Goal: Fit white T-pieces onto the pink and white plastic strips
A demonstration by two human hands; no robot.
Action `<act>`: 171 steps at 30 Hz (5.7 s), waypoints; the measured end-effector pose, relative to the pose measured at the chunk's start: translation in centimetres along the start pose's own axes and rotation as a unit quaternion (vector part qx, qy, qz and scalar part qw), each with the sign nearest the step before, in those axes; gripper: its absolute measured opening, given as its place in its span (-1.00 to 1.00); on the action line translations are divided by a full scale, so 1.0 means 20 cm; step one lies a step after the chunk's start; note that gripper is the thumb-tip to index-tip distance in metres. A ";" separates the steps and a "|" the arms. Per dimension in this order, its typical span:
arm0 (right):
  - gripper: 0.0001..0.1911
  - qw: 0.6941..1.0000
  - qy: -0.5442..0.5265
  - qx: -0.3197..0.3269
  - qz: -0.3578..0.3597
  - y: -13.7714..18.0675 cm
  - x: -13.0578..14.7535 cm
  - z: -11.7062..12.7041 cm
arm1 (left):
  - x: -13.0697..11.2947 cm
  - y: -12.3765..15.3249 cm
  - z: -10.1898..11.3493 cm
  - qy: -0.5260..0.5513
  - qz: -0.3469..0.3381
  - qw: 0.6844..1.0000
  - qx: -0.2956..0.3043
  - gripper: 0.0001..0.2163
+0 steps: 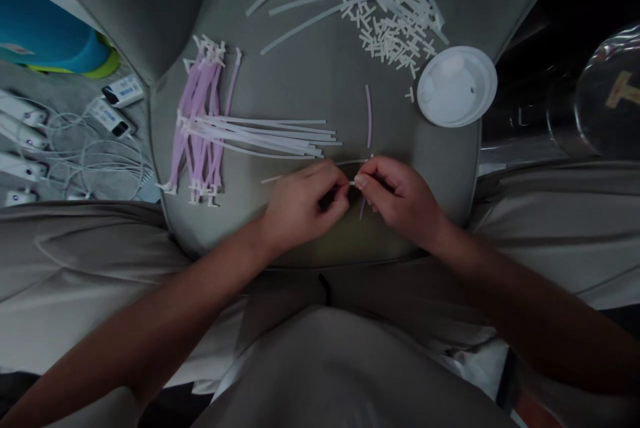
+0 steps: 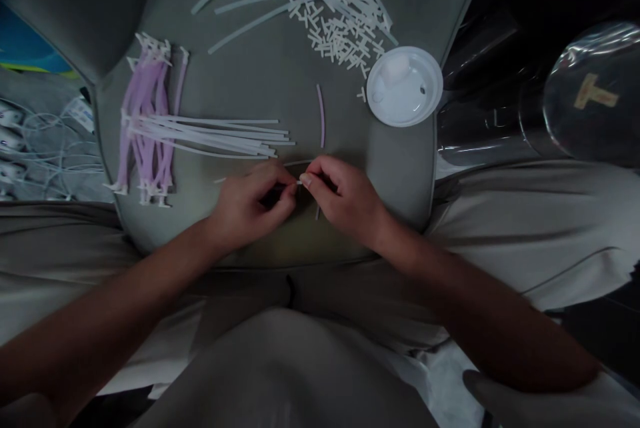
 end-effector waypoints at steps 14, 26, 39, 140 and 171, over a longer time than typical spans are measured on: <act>-0.77 1.000 0.023 0.007 -0.002 0.00 0.00 0.00 | 0.00 0.00 -0.01 -0.030 -0.021 0.999 0.030 -0.90; -0.78 0.999 0.036 0.007 0.019 0.00 0.01 0.01 | -0.01 0.00 -0.01 -0.055 -0.020 0.997 0.052 -0.86; -0.77 0.998 -0.053 0.014 -0.042 0.00 0.00 0.03 | -0.04 0.00 0.03 -0.084 -0.015 0.996 0.032 -0.81; -0.79 0.998 -0.009 0.016 -0.054 0.03 0.01 0.00 | -0.04 0.01 0.04 -0.026 -0.028 0.998 -0.047 -0.94; -0.78 0.990 -0.099 0.084 -0.046 0.02 0.02 0.00 | -0.01 0.00 0.04 0.056 -0.049 0.995 -0.071 -0.95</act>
Point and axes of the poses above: each hand's wrist, its own y-axis away from the middle knuckle, its own z-axis out of the back of the hand, x = y × z, the point moved 4 cm from there along -y, towards the middle knuckle, and after that the axes turned 5 degrees about x, right-handed, at the moved point
